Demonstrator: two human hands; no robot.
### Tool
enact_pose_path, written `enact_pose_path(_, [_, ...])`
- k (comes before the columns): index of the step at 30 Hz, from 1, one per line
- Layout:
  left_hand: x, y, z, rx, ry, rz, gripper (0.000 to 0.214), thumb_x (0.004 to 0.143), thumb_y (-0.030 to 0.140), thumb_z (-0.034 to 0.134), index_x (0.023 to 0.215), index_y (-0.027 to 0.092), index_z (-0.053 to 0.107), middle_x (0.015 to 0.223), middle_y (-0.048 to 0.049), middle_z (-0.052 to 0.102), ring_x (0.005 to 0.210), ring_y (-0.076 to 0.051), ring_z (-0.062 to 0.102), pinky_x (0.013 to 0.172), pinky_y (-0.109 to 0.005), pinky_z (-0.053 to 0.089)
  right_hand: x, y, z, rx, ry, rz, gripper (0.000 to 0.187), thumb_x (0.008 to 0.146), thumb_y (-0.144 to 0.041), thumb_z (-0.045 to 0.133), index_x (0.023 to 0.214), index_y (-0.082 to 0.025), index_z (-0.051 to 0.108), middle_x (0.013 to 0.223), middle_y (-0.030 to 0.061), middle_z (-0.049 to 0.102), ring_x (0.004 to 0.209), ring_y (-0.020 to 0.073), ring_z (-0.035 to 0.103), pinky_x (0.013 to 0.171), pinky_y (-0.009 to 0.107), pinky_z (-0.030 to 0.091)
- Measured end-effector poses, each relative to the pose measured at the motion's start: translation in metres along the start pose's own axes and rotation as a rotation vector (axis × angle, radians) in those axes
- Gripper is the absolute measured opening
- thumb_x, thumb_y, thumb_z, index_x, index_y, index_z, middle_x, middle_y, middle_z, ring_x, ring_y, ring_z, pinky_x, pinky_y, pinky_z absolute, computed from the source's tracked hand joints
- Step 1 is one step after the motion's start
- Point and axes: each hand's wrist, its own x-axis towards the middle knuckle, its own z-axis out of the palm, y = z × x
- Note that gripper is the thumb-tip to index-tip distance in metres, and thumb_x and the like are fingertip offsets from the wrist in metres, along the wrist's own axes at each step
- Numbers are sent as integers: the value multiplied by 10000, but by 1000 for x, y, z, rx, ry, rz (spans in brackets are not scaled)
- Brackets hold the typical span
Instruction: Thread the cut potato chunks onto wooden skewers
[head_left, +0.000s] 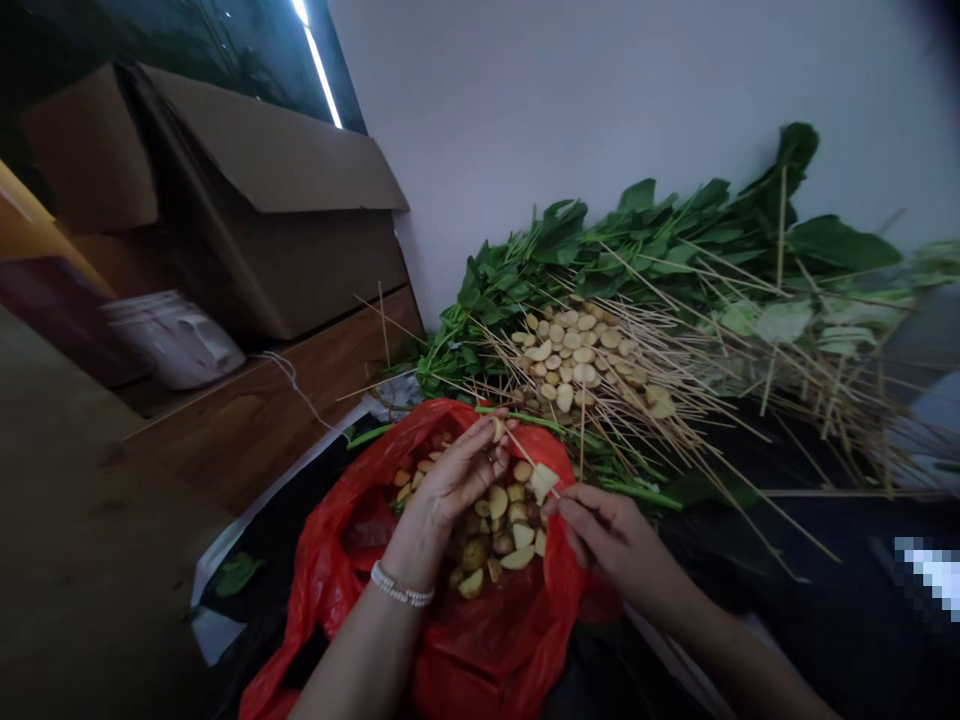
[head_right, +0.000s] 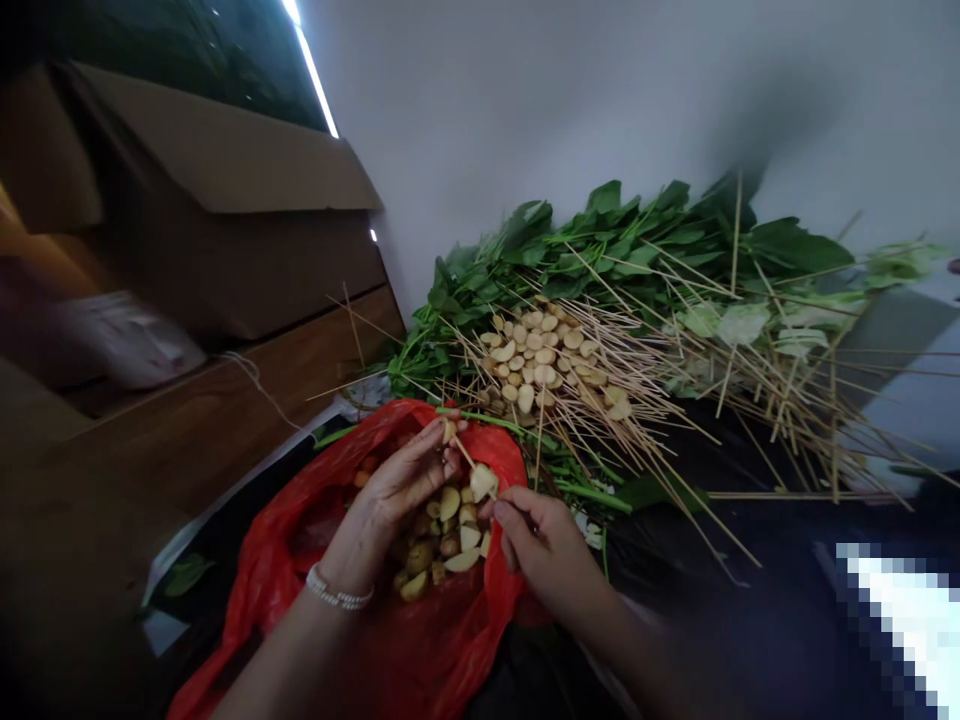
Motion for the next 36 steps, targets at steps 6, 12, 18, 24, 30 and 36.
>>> enact_pose_path(6, [-1, -6, -5, -35, 18, 24, 204, 828, 115, 649, 1031, 104, 673, 932, -61, 679, 715, -80, 612, 647, -172, 525, -3, 3, 3, -216, 28, -46, 325, 936, -360, 426, 758, -173, 624, 527, -43, 498, 516, 122, 474, 525, 227, 349])
enact_pose_path(12, [0, -7, -5, -16, 30, 57, 263, 816, 156, 677, 1076, 119, 672, 869, -54, 682, 684, -78, 608, 647, -174, 528, -4, 4, 2, -275, 46, -59, 327, 933, -339, 414, 748, -173, 627, 607, -18, 581, 569, 130, 502, 559, 225, 366])
enact_pose_path(18, [0, -8, -8, 13, 26, 72, 294, 795, 172, 705, 1080, 105, 677, 820, -51, 672, 667, -76, 599, 648, -171, 524, -3, 3, 3, -289, 54, -53, 330, 929, -343, 415, 759, -170, 639, 627, -7, 607, 593, 139, 527, 592, 230, 384])
enact_pose_path(24, [0, -9, -5, 44, 61, 116, 287, 762, 169, 735, 1039, 101, 702, 815, -55, 686, 638, -64, 589, 626, -152, 513, -3, 4, 3, -298, 43, -62, 336, 922, -352, 417, 762, -169, 649, 650, 4, 620, 703, 170, 590, 682, 243, 421])
enact_pose_path(30, [2, -8, -5, 123, 96, 154, 263, 748, 178, 745, 1003, 118, 726, 814, -47, 685, 646, -65, 574, 632, -154, 497, -3, 5, 1, -324, 28, -72, 346, 923, -345, 418, 726, -173, 645, 650, 7, 635, 730, 173, 602, 703, 239, 431])
enact_pose_path(36, [0, -9, -8, 275, 52, 207, 255, 765, 217, 739, 1000, 117, 741, 733, -17, 639, 673, -60, 542, 662, -143, 454, -3, 6, -2, -352, 8, -92, 327, 917, -319, 424, 760, -159, 663, 696, 5, 652, 664, 146, 571, 642, 222, 412])
